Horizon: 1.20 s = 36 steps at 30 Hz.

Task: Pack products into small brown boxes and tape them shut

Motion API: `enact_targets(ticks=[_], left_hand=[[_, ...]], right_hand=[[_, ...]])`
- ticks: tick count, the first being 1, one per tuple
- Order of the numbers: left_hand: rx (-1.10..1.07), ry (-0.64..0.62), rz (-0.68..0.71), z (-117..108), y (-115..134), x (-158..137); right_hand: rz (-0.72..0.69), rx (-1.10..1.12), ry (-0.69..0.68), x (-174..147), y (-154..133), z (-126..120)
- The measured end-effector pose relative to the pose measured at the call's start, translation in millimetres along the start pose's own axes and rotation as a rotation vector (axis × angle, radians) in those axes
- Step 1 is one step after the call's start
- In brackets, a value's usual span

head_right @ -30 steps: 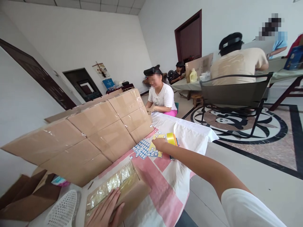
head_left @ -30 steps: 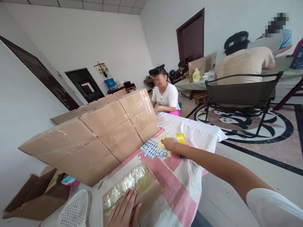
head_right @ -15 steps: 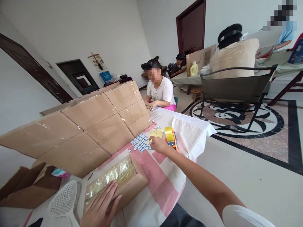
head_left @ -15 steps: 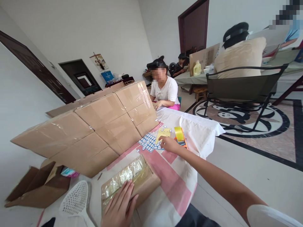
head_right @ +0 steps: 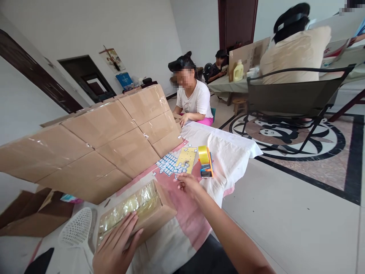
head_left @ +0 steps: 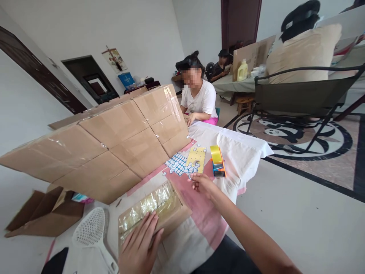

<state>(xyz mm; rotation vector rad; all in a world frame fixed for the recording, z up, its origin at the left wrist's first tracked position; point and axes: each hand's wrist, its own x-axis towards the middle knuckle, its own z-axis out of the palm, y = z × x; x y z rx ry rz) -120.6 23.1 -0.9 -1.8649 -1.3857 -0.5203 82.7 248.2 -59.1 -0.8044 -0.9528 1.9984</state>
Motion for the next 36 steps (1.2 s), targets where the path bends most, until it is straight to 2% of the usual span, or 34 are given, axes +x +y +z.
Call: enact_targets(ticks=[7, 14, 21, 30, 36], left_hand=[[-0.028, -0.048, -0.05, -3.8, 4.0, 1.7], [-0.039, -0.067, -0.072, -4.2, 4.7, 4.8], [-0.04, -0.075, -0.074, -3.2, 4.7, 3.1], [-0.022, -0.076, -0.071, -2.7, 3.7, 5.1], [-0.013, -0.073, -0.018, 1.9, -2.6, 0.6]], right_hand=[[0.05, 0.126, -0.085, -13.3, 7.2, 5.6], [0.086, 0.131, -0.112, -17.1, 22.5, 20.6], [0.098, 0.134, -0.162, -21.9, 32.4, 25.5], [0.076, 0.052, -0.226, -18.2, 29.2, 27.9], [0.07, 0.002, -0.249, -9.5, 36.3, 25.2]])
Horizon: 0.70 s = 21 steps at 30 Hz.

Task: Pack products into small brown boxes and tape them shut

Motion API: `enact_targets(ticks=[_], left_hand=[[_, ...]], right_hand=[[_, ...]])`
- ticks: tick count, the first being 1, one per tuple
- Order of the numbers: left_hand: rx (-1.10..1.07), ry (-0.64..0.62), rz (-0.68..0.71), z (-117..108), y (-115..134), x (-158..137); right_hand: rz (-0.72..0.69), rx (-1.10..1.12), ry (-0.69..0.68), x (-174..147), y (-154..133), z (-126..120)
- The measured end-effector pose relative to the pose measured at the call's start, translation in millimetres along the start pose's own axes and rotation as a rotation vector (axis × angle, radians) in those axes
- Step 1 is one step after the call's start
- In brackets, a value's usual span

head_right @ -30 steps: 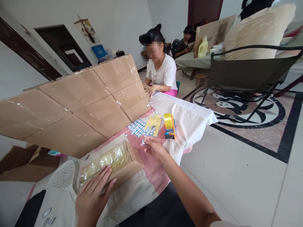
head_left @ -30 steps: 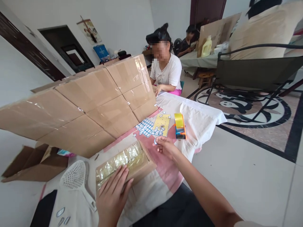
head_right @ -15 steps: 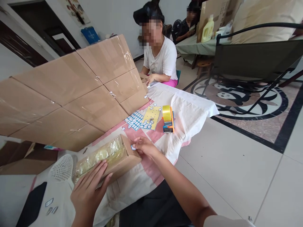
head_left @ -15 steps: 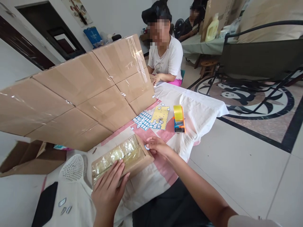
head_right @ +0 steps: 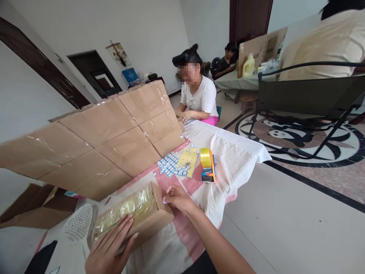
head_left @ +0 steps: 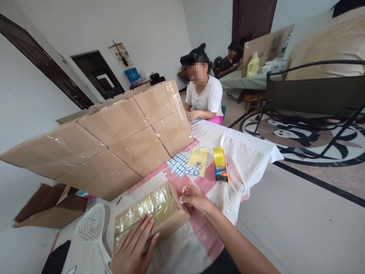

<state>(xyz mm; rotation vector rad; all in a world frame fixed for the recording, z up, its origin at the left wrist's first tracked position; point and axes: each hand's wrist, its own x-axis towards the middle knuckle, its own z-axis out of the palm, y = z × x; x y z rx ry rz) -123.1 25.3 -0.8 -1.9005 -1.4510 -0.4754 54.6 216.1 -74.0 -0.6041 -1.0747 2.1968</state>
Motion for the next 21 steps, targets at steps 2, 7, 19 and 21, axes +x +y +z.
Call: enact_targets(ticks=[2, 7, 19, 21], left_hand=[[0.014, 0.002, 0.011, 2.3, -2.5, -2.0], [0.044, 0.004, 0.027, 6.1, -8.1, -6.4], [0.077, 0.044, 0.095, 10.5, -16.7, -2.0], [0.057, 0.038, 0.082, 10.2, -17.6, 1.1]], right_hand=[[-0.039, -0.041, 0.05, 1.8, 4.3, 0.9], [-0.284, -0.219, 0.217, -9.2, 14.3, 11.4], [-0.438, -0.267, 0.227, -39.6, 30.0, 20.2], [-0.412, -0.308, 0.204, -37.7, 29.3, 19.9]])
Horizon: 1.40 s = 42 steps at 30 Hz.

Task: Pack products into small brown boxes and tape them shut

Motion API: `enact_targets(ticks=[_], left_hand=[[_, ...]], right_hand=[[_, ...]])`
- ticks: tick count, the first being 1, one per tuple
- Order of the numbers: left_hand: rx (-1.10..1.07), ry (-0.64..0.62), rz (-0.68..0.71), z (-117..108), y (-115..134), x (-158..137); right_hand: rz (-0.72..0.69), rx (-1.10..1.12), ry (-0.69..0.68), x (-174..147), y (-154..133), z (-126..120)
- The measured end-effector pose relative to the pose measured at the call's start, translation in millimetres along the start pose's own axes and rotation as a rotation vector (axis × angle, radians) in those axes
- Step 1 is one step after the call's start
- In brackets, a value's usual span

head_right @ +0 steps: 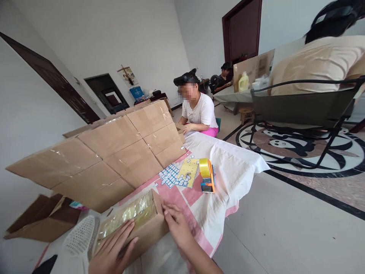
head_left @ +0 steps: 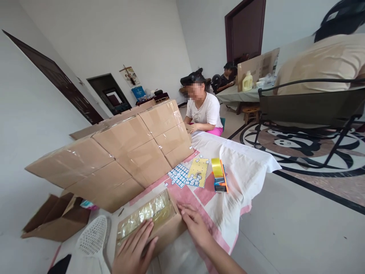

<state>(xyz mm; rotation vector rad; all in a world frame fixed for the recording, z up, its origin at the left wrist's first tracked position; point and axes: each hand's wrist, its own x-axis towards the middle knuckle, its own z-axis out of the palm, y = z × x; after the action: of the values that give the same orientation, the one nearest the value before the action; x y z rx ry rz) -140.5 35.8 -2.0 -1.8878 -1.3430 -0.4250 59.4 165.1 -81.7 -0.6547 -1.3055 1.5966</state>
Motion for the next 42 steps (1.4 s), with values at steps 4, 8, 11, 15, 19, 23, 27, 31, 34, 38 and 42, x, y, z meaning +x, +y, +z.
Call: enact_targets(ticks=[4, 8, 11, 15, 19, 23, 27, 31, 34, 38, 42], left_hand=[[-0.05, -0.017, -0.04, -2.5, -1.8, 4.6], [-0.076, -0.034, -0.102, -6.4, 0.7, 4.4], [-0.088, -0.057, -0.132, -8.2, 3.7, 3.9], [-0.095, -0.063, -0.143, -9.2, 6.0, 5.1], [-0.099, -0.065, -0.166, -9.1, 5.8, 3.4], [-0.099, -0.083, -0.18, -8.1, 4.8, -0.3], [-0.103, -0.09, -0.19, -7.2, 5.3, -0.7], [-0.107, -0.098, -0.196, -8.5, 5.3, 0.4], [-0.116, -0.102, -0.179, -10.2, 3.6, 0.8], [-0.136, -0.108, -0.162, -11.7, -0.4, -0.7], [-0.207, -0.124, -0.145, -16.0, -6.6, -6.1]], right_hand=[[0.018, -0.047, -0.052, 0.3, 0.7, -2.9], [0.063, -0.029, -0.057, -3.4, 4.6, -3.8], [0.151, 0.066, -0.045, -4.0, 5.3, -3.9], [0.045, -0.013, -0.126, 0.6, -0.1, -7.5], [0.002, -0.077, -0.076, 1.4, -2.5, -10.1], [-0.034, -0.102, -0.098, -6.5, -1.1, -10.5], [0.007, -0.123, -0.011, -11.8, -4.7, -16.4], [-0.024, -0.148, -0.145, -4.1, -11.8, -22.7], [-0.055, -0.182, -0.21, 7.2, -16.4, -26.5], [-0.031, -0.2, -0.326, 16.4, -20.3, -33.5], [-0.008, -0.278, -0.439, 17.3, -25.9, -40.8]])
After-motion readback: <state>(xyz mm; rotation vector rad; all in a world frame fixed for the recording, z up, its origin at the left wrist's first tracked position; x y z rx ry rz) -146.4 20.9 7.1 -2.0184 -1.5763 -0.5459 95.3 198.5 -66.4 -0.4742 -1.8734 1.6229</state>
